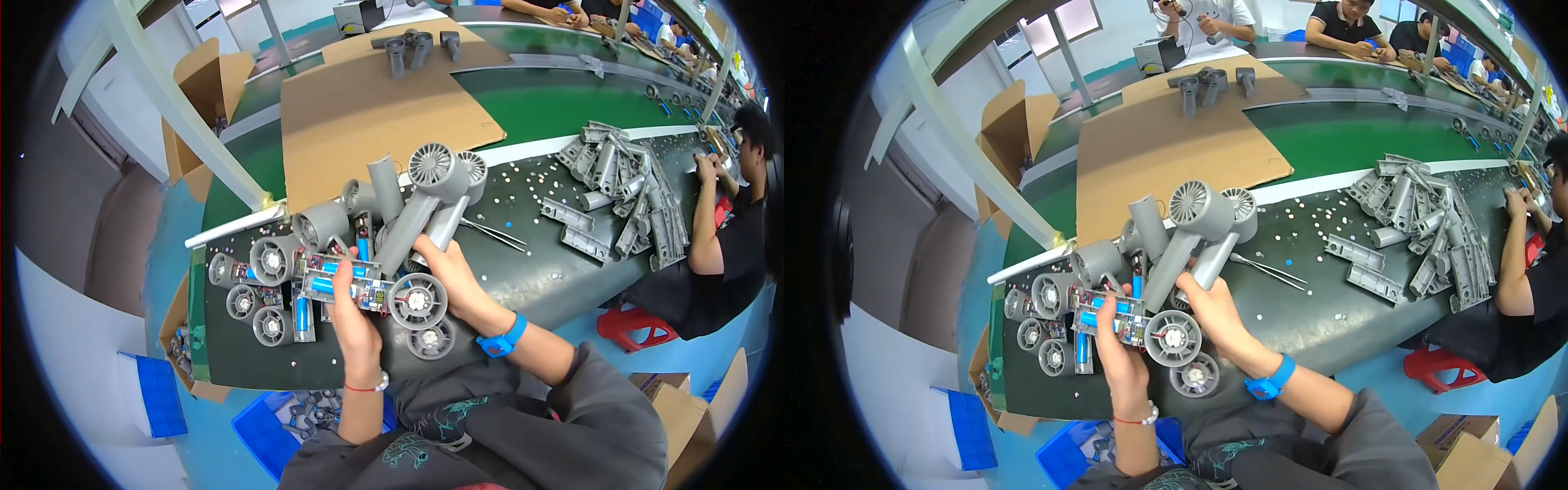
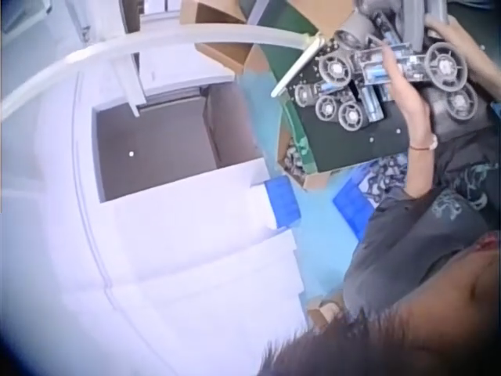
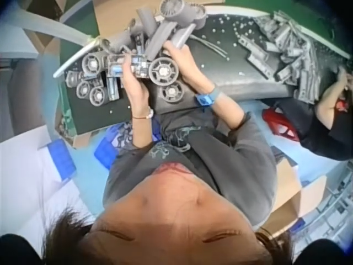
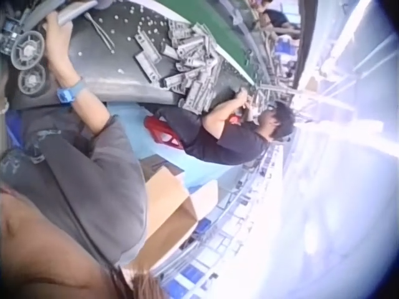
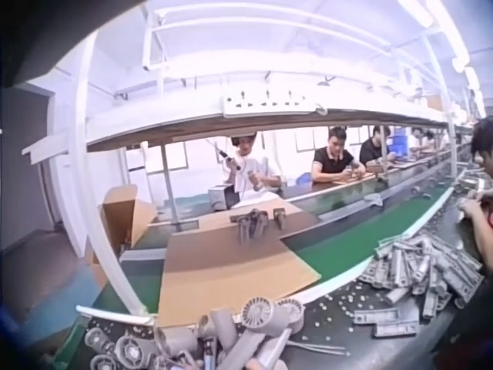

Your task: The person assembles hair dryer components by hand, taking a hair dryer housing, then adding a motor assembly, a circuit board, and screws from a blue plastic bin. The person uses tweezers and a screwdriver bit to secure the components.

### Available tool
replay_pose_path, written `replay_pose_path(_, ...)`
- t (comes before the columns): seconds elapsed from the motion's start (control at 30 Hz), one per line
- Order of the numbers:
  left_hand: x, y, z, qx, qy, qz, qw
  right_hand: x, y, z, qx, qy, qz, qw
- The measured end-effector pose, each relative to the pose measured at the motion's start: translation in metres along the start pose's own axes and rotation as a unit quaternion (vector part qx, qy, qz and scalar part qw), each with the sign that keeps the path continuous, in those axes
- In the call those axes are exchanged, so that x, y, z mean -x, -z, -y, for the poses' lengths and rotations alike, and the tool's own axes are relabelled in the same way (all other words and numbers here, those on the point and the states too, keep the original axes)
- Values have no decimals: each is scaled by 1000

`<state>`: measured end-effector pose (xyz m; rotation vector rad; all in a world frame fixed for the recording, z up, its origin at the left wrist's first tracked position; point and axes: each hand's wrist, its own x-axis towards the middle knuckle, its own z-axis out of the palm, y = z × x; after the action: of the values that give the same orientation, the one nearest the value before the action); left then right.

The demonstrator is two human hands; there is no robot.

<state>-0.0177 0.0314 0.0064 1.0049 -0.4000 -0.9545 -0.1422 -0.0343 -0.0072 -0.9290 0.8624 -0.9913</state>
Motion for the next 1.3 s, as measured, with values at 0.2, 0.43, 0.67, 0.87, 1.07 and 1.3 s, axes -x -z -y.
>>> replay_pose_path(0.2, -1, 48, -24, -58, 41, 22, 997, -11, 9, 29, 166, -49, 61, 983)
replay_pose_path(0.43, -9, 58, -38, -206, 0, 19, 978, -26, 10, 41, 410, 18, 41, 911)
replay_pose_path(0.67, -22, 81, -61, -264, 11, 86, 961, -37, 29, 38, 369, 104, 92, 919)
replay_pose_path(0.87, -8, 84, -70, -499, -36, 38, 865, -31, 35, 38, 265, 212, 65, 938)
replay_pose_path(1.07, -18, 73, -75, -584, -93, -43, 805, -33, 33, 30, 254, 140, 21, 957)
replay_pose_path(1.3, -9, 77, -74, -586, -172, -58, 790, -41, 33, 11, 180, 205, -35, 962)
